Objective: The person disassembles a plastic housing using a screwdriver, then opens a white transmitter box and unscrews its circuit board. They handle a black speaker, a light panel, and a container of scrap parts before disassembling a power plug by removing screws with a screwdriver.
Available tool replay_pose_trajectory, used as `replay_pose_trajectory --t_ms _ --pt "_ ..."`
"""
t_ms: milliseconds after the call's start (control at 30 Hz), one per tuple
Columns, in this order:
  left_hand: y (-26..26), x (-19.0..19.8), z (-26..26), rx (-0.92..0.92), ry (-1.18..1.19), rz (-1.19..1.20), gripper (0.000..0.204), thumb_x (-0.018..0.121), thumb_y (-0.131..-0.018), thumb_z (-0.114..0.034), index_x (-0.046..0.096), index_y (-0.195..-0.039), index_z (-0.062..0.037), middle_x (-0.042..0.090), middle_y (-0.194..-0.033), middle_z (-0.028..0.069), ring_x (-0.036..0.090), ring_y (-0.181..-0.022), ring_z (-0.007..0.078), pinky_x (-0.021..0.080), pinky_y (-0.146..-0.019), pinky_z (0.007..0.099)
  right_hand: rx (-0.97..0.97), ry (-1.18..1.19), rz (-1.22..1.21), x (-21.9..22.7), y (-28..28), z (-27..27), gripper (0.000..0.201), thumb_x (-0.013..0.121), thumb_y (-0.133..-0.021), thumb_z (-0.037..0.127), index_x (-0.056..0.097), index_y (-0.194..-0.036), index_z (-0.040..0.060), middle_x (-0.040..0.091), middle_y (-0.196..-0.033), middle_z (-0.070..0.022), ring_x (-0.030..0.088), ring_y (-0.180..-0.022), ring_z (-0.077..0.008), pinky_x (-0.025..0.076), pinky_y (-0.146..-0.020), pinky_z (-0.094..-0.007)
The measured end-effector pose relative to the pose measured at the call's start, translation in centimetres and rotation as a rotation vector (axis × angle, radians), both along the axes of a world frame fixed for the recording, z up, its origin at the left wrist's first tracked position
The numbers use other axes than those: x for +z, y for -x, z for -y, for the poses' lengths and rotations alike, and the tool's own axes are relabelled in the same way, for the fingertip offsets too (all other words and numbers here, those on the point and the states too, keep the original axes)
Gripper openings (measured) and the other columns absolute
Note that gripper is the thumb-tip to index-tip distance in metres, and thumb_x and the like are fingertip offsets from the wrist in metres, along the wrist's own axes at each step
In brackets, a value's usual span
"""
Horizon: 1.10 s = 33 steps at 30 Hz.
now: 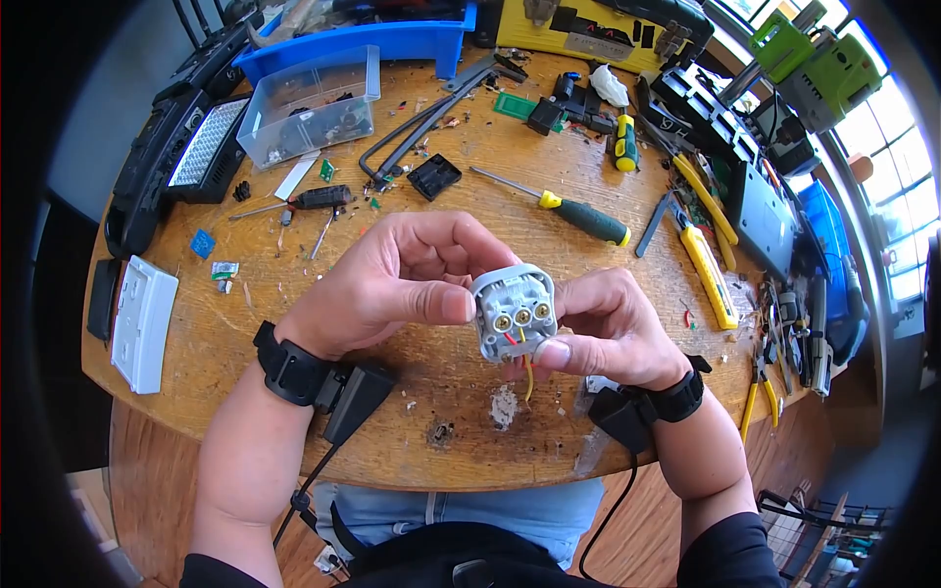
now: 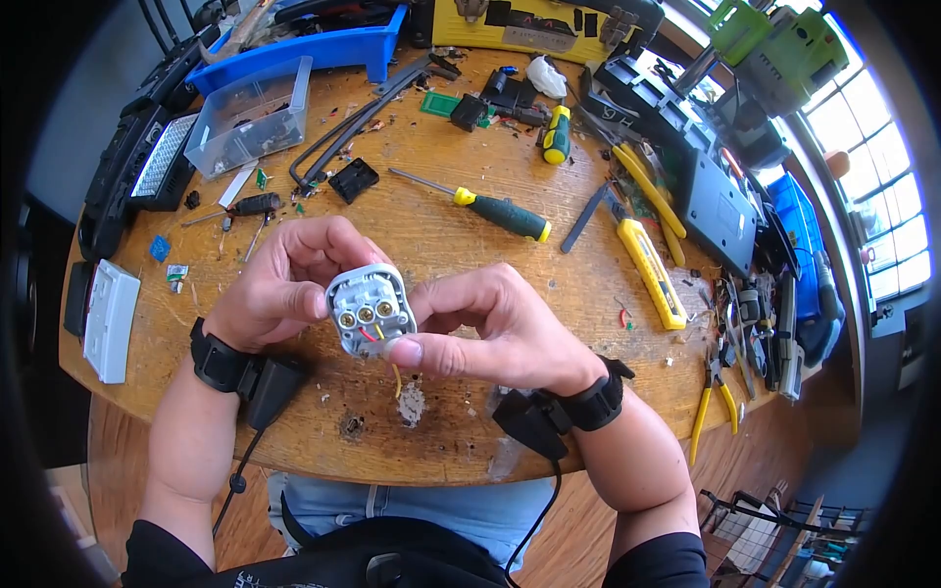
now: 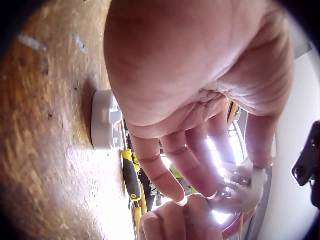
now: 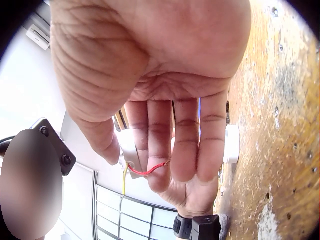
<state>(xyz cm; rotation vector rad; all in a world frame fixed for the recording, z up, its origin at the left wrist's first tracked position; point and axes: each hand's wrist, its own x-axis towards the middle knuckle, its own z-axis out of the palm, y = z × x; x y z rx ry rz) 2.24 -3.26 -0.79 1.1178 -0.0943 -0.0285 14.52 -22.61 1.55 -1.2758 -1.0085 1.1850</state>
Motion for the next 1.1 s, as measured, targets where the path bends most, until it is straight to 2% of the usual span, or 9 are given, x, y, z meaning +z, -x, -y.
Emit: replay_pose_trajectory --t_ms 100,167,267,467,600,700,900,967,1100 --pt "-0.2 -0.3 -0.1 -0.012 -0.012 0.026 0.048 0.078 -0.071 -0.030 0.059 -0.105 -0.0018 0.061 -0.108 0.0158 0.060 -0.101 0.0209 0.046 -0.090 0.0341 -0.013 -0.002 -0.019 -0.1 0.0 0.0 0.023 0.071 -0.082 0.021 0.066 -0.088 -0.0005 0.064 -0.079 -0.0016 0.056 -0.073 -0.0052 0.045 -0.067 -0.0214" --pt "-0.4 -0.4 0.3 0.039 0.011 0.090 0.045 0.074 -0.075 -0.030 0.059 -0.107 -0.0022 0.058 -0.114 0.0183 0.057 -0.106 0.0236 0.045 -0.092 0.0366 -0.040 0.028 -0.165 -0.1 0.0 0.1 0.023 0.070 -0.082 0.020 0.064 -0.092 -0.0006 0.064 -0.080 -0.0026 0.057 -0.072 -0.0053 0.046 -0.064 -0.0198" --pt "-0.5 -0.5 0.2 0.032 0.016 0.121 0.043 0.070 -0.079 -0.027 0.057 -0.112 -0.0022 0.054 -0.119 0.0199 0.055 -0.109 0.0260 0.044 -0.093 0.0390 -0.067 -0.039 -0.191 -0.4 0.1 -0.2 0.026 0.071 -0.081 0.018 0.061 -0.096 -0.0006 0.064 -0.082 -0.0034 0.058 -0.072 -0.0053 0.047 -0.061 -0.0185" --pt "-0.3 -0.7 -0.1 0.048 0.010 0.130 0.037 0.064 -0.084 -0.018 0.054 -0.117 -0.0044 0.053 -0.120 0.0198 0.054 -0.110 0.0262 0.046 -0.091 0.0377 -0.153 -0.077 -0.154 -0.7 -0.2 -0.5 0.029 0.072 -0.080 0.015 0.058 -0.101 0.0000 0.064 -0.084 -0.0026 0.059 -0.074 -0.0050 0.047 -0.060 -0.0181" --pt "-0.4 -0.4 -0.1 0.068 0.008 0.115 0.035 0.063 -0.084 -0.017 0.055 -0.116 -0.0051 0.049 -0.125 0.0204 0.053 -0.111 0.0270 0.049 -0.087 0.0371 -0.212 -0.052 -0.089 -0.5 -0.1 -0.5 0.031 0.072 -0.080 0.012 0.058 -0.104 0.0003 0.064 -0.086 -0.0026 0.060 -0.075 -0.0054 0.047 -0.060 -0.0179" --pt "-0.4 -0.4 -0.2 0.066 0.024 0.150 0.031 0.063 -0.085 -0.015 0.055 -0.113 -0.0051 0.045 -0.129 0.0205 0.052 -0.113 0.0279 0.051 -0.083 0.0374 -0.301 -0.117 -0.079 -0.9 -0.1 -0.6 0.033 0.073 -0.078 0.011 0.057 -0.105 0.0010 0.065 -0.090 -0.0035 0.060 -0.076 -0.0060 0.047 -0.061 -0.0175" --pt "-0.6 -0.1 0.0 -0.006 0.152 0.149 0.023 0.065 -0.082 -0.011 0.057 -0.104 -0.0070 0.044 -0.130 0.0190 0.051 -0.114 0.0275 0.050 -0.087 0.0378 -0.326 -0.190 -0.083 -1.0 -0.1 -0.9 0.033 0.072 -0.079 0.008 0.057 -0.108 0.0014 0.064 -0.097 -0.0054 0.061 -0.082 -0.0080 0.049 -0.063 -0.0183" --pt "-0.8 -0.5 0.2 0.100 0.013 0.223 0.022 0.068 -0.079 -0.007 0.058 -0.098 -0.0090 0.045 -0.129 0.0176 0.051 -0.115 0.0258 0.049 -0.091 0.0364 -0.315 -0.179 -0.063 -1.0 0.0 -0.9 0.032 0.070 -0.080 0.006 0.056 -0.109 0.0015 0.063 -0.101 -0.0057 0.061 -0.087 -0.0093 0.050 -0.064 -0.0192" --pt "-0.9 -0.3 0.4 0.134 0.031 0.222 0.028 0.068 -0.076 0.000 0.056 -0.099 -0.0107 0.047 -0.128 0.0162 0.052 -0.114 0.0243 0.048 -0.093 0.0347 -0.300 -0.213 -0.101 -1.2 -0.2 -0.8 0.031 0.069 -0.081 0.005 0.056 -0.109 0.0014 0.061 -0.106 -0.0068 0.061 -0.087 -0.0097 0.050 -0.063 -0.0199"
